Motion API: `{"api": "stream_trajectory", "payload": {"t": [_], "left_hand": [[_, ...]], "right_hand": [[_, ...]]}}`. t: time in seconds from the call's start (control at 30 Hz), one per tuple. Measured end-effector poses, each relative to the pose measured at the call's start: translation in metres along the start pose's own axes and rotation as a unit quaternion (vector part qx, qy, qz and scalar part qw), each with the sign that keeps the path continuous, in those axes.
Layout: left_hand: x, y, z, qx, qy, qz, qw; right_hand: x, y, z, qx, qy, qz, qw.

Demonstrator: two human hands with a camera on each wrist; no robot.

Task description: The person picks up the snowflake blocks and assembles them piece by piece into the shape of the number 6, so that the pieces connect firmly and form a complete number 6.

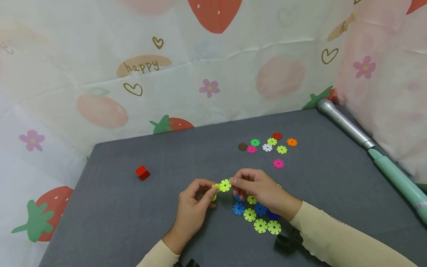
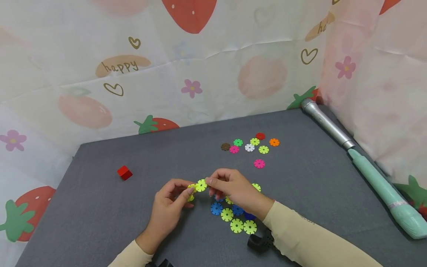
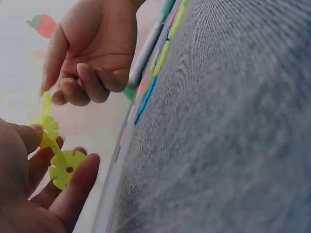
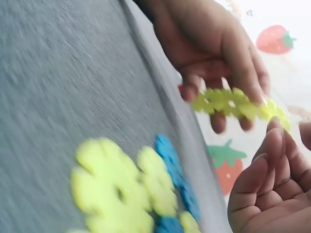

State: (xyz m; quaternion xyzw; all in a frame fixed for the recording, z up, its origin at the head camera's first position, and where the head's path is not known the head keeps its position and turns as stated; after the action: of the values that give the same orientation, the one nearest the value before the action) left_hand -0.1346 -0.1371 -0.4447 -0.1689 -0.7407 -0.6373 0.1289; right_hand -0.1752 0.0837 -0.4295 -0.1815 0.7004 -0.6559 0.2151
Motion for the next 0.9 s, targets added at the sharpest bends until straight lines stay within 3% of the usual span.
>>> {"api": "stream_trajectory", "payload": {"t": [0.23, 0.47, 0.73, 0.9], "left_hand": [[0.003, -0.003, -0.010, -0.020, 0.046, -0.009, 0.9987], [0.005, -0.008, -0.014, -0.067, 0.062, -0.060, 0.9940], [0.008, -0.016, -0.018, -0.168, 0.063, -0.115, 0.9771], [0.009, -0.018, -0.020, -0.135, 0.042, -0.117, 0.9830]], "right_hand": [[-0.002, -0.004, -0.024, -0.023, 0.023, -0.013, 0.9994], [-0.008, -0.004, -0.051, -0.061, 0.043, -0.010, 0.9972], [-0.009, 0.007, -0.074, -0.115, 0.027, -0.041, 0.9922], [-0.006, 0.019, -0.078, -0.163, -0.012, -0.053, 0.9851]]}}
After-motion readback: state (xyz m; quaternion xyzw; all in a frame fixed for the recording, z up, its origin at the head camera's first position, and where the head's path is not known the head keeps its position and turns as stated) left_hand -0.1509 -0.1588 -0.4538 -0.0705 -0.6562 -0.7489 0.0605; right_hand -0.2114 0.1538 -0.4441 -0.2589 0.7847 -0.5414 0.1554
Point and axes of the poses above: each hand's wrist, its own x-axis towards the middle knuckle, its own z-axis out of the palm, y = z × x, the point moved 3 cm from there along x, towards the middle knuckle, and after that the axes turned 3 degrees about -x, right-handed, at the moved point
